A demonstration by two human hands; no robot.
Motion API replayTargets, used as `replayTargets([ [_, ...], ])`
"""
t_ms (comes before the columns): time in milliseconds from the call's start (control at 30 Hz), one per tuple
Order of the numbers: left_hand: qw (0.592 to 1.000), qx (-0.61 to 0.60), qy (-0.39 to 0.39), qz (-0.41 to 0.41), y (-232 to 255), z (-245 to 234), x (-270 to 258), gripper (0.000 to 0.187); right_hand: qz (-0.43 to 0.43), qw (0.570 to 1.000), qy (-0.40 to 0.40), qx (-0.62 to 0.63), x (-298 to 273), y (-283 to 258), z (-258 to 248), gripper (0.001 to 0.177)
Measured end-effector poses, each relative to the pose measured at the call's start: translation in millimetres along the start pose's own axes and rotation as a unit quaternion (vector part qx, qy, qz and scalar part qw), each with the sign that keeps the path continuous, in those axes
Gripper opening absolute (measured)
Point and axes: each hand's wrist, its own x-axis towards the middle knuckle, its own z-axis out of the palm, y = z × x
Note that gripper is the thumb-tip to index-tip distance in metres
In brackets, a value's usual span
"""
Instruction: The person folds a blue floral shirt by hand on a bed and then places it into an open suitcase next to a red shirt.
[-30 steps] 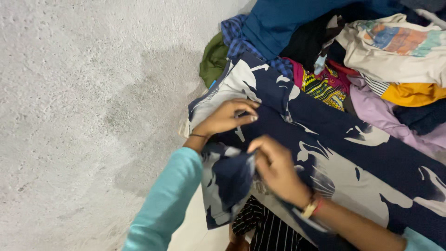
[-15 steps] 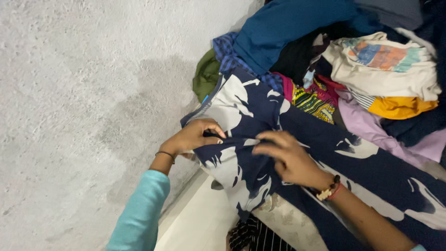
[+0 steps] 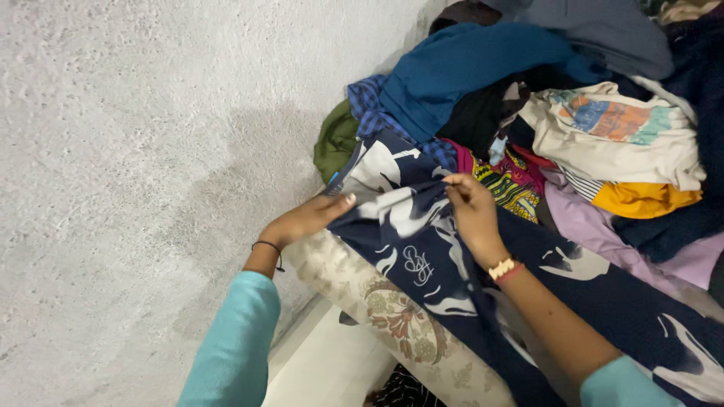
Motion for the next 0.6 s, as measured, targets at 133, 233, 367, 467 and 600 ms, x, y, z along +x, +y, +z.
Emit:
replayTargets([
  [133,0.996,-0.075,-0.053,0.005,8.3,-6.0,2.5,0.053,-0.029,0.997,-0.003,-0.075,5.2,20.2,1.2,0.014],
  [233,0.999,0.002,-0.048,0.005,17.9,-6.2,0.2,0.055,-0.052,0.990,0.006,-0.133,3.3,12.1,3.0,0.014],
  [367,0.978,0.048,-0.065,0.190,16.5,-13.8,-5.8,0.081,-0.063,0.984,0.016,-0.166,10.2,-5.2,2.5,0.014],
  [467,0.989,0.040,-0.028,0.141,-1.0,-9.5,0.6,0.063,-0.071,0.982,0.017,-0.175,19.0,-15.2,-1.7,0.016],
  [600,0.998,0.003,0.053,0.038,-32.9,-13.9,5.6,0.020,-0.281,0.929,-0.028,-0.237,11.0,-37.3,-5.9,0.024],
])
